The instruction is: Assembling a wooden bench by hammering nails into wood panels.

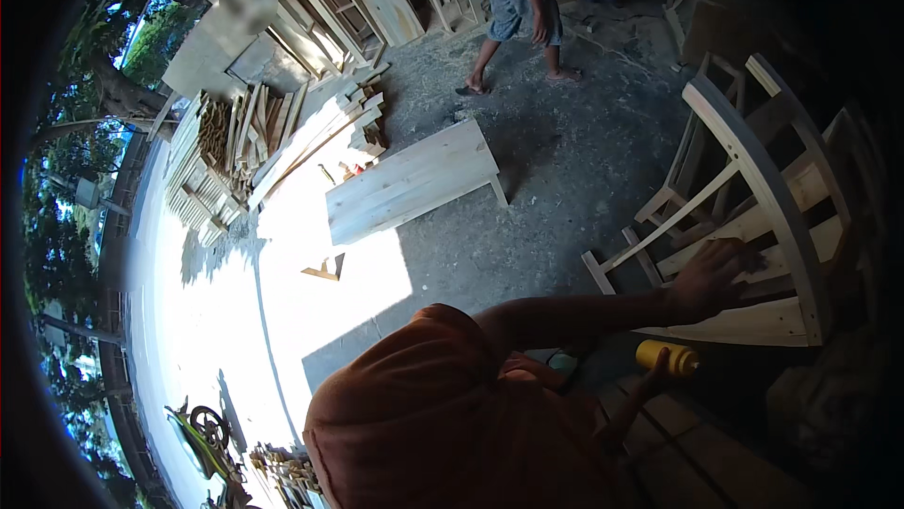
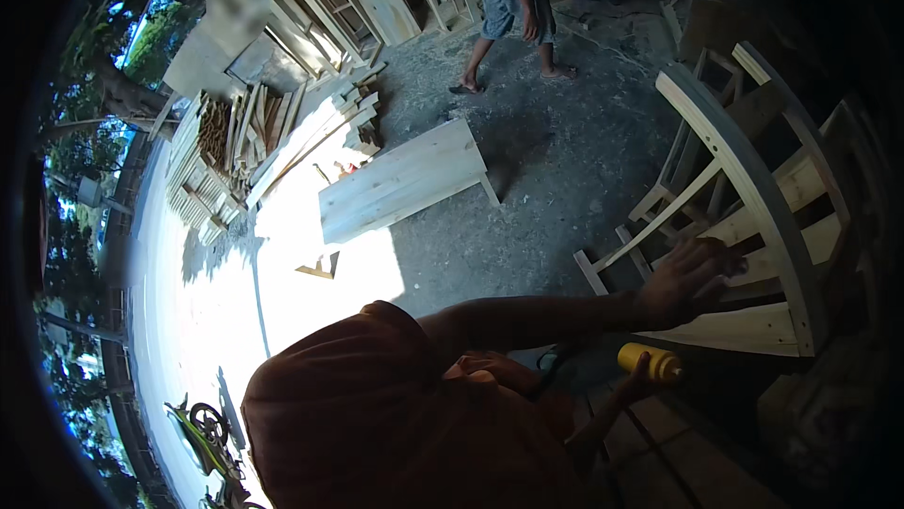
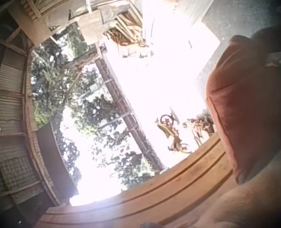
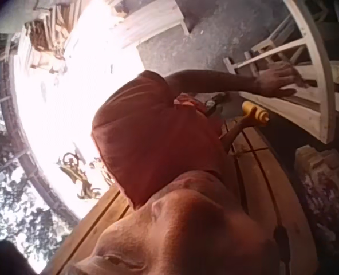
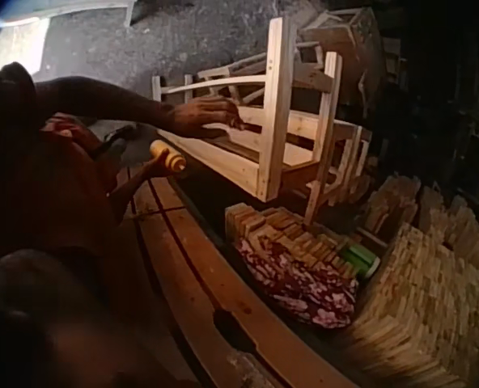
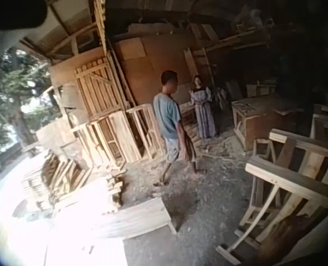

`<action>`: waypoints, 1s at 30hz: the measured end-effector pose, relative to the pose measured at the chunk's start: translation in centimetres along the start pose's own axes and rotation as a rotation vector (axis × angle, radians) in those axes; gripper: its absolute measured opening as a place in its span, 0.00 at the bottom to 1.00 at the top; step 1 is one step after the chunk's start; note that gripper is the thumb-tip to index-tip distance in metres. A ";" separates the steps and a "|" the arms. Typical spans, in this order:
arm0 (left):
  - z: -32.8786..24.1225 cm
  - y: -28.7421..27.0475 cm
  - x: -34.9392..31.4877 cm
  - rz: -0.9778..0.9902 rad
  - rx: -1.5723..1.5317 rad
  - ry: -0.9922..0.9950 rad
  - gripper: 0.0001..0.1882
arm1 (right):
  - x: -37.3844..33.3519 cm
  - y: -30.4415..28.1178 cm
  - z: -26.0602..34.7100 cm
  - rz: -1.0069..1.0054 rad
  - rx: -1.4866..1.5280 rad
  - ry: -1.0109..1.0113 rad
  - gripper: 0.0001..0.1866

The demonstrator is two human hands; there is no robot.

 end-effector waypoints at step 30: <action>13.8 -26.3 -73.6 1.125 1.038 -1.210 0.19 | -66.2 11.8 -66.0 0.585 -0.292 1.219 0.34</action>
Point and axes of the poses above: each hand's wrist, its own x-axis towards the middle knuckle, its own y-axis out of the palm, z = x × y, the point moved 7 cm from there along x, towards the middle knuckle, and after that the axes turned 3 degrees about -x, right-handed, at the moved point
